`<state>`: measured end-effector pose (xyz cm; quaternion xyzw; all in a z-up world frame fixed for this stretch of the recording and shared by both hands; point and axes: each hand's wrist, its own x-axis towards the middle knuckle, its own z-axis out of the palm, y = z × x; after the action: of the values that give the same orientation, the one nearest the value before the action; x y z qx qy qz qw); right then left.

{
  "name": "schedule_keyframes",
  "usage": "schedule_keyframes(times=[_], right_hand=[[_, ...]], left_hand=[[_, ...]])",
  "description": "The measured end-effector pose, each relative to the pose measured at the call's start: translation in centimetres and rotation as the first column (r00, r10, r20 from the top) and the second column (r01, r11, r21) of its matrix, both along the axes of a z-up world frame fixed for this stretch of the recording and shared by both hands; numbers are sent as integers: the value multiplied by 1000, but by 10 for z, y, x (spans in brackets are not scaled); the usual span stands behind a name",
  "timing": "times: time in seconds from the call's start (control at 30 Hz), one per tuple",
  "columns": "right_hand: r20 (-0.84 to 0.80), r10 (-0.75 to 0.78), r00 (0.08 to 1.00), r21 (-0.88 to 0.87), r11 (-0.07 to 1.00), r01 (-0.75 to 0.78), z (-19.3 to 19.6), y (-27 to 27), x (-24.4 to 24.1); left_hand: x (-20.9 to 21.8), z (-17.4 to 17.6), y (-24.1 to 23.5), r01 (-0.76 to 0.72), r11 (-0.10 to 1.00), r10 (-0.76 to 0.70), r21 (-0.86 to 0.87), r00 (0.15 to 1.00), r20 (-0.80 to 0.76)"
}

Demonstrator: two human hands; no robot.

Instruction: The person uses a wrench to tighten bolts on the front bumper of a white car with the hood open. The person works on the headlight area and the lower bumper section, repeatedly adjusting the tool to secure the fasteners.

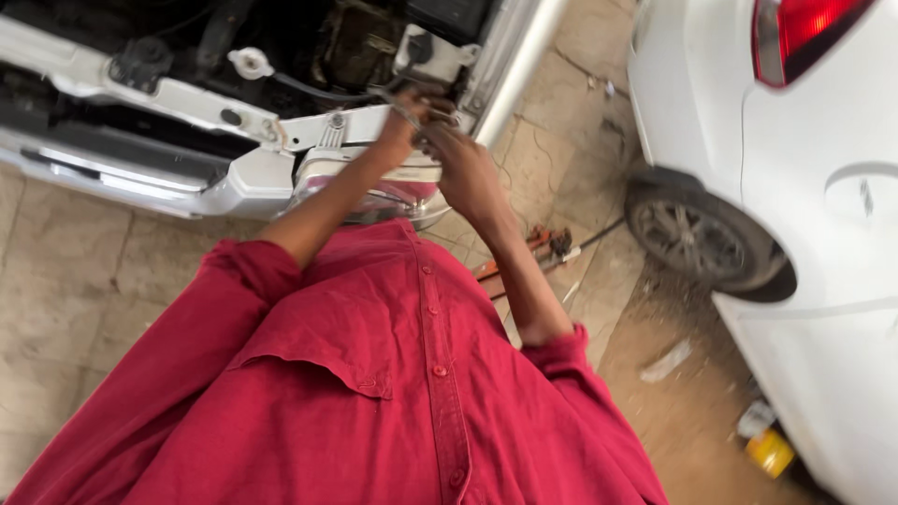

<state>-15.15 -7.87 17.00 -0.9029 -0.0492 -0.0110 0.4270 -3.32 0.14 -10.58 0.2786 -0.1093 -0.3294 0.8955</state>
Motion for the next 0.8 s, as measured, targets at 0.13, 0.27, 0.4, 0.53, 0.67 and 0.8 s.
schedule_keyframes(times=[0.13,0.27,0.4,0.53,0.67,0.8], right_hand=[[-75,-334,939,174,923,343,-5,0,-64],[-181,-548,817,538,640,549,-74,11,-107],[-297,-668,682,581,441,684,-125,27,-124],[-563,-507,653,514,405,757,-118,30,-124],[-645,-475,599,351,512,784,-123,31,-106],[-570,-614,546,272,486,831,-139,20,-95]], left_hand=[[27,75,41,109,994,-111,-27,919,-379],[25,122,56,191,981,-139,31,807,-573],[11,102,38,349,931,-257,109,836,-485],[4,70,11,492,841,-462,223,869,-176],[5,64,-18,173,711,-545,682,748,378],[23,72,-12,-446,675,-482,587,336,809]])
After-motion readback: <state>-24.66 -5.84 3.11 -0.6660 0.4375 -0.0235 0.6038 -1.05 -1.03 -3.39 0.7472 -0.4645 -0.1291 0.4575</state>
